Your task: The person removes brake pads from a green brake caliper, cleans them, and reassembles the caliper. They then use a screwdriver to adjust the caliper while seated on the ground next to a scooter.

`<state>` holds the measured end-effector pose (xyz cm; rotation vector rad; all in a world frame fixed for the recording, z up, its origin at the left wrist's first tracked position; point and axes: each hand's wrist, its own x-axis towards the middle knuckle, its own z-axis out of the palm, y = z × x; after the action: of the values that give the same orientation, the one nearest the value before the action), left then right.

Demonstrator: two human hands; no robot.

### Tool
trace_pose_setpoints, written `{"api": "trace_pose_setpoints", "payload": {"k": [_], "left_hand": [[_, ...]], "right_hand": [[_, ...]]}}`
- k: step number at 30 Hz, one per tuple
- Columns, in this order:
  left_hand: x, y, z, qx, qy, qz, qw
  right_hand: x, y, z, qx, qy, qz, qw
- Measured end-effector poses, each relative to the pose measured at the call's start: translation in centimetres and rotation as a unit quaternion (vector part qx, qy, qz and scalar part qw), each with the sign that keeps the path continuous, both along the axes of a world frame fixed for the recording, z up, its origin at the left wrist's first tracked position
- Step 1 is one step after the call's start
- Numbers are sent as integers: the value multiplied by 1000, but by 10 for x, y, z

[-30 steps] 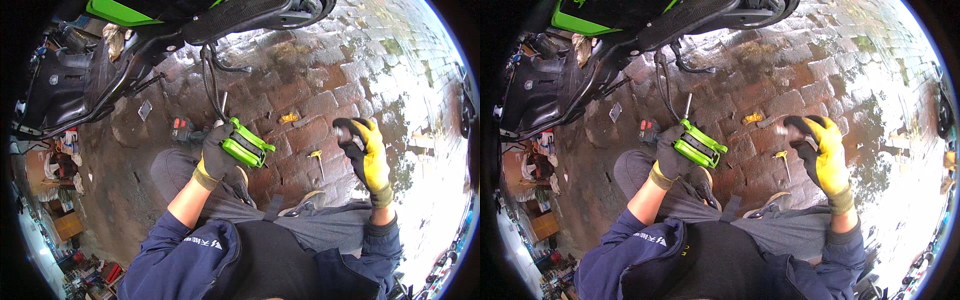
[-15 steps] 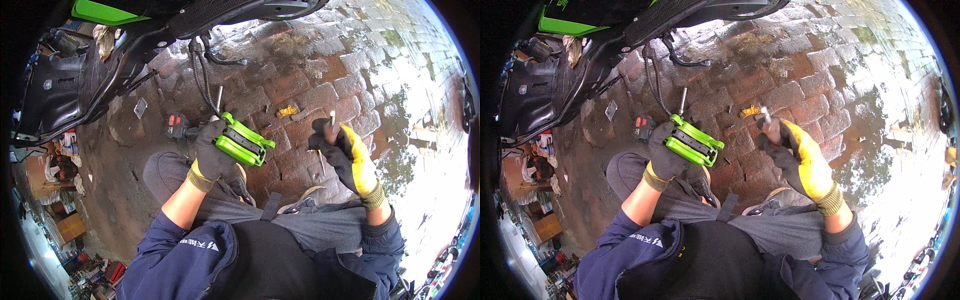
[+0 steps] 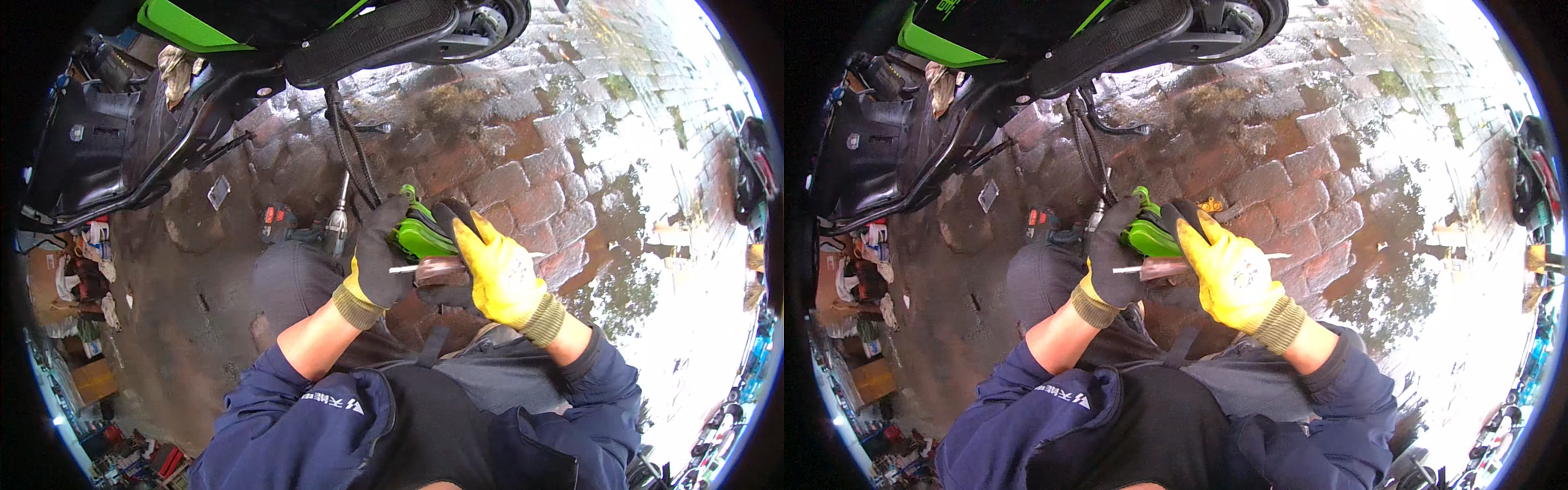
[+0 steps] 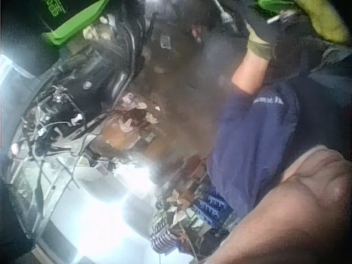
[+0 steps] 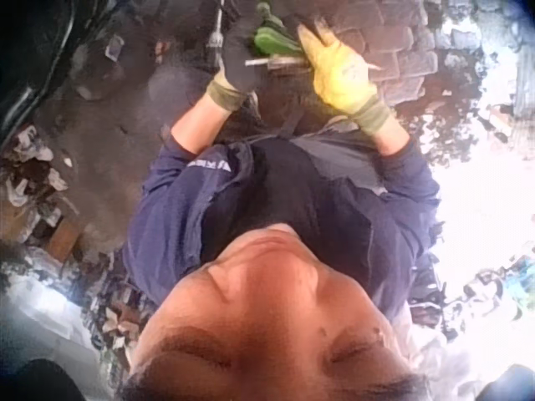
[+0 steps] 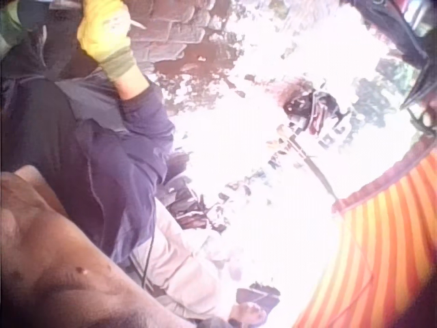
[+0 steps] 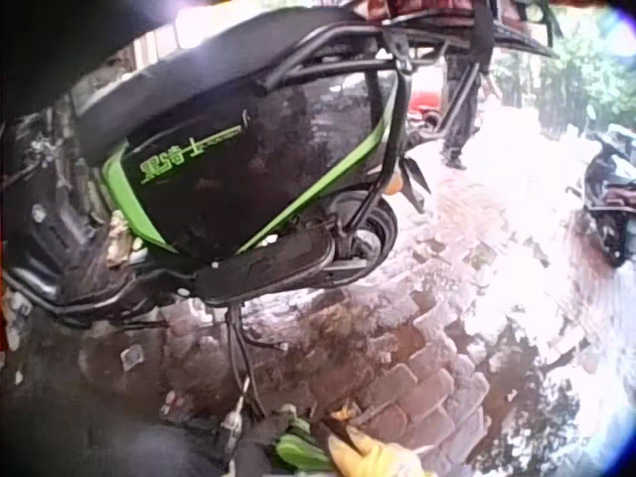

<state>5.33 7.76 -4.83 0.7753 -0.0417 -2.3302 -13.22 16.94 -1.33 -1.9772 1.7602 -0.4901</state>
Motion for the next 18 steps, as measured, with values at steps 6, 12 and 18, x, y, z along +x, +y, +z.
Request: {"api": "trace_pose_setpoints", "payload": {"k": [6,12,18], "left_hand": [[-18,-2,6,-32,-13,6,999],[-19,6,25,-82,-1,-48,995],[-9,1,32,-284,-69,-94,952]], "right_hand": [[-10,-9,-4,-71,105,31,991],[-30,-15,-15,-115,-1,-21,993],[-41,-10,43,197,-401,-140,884]]}}
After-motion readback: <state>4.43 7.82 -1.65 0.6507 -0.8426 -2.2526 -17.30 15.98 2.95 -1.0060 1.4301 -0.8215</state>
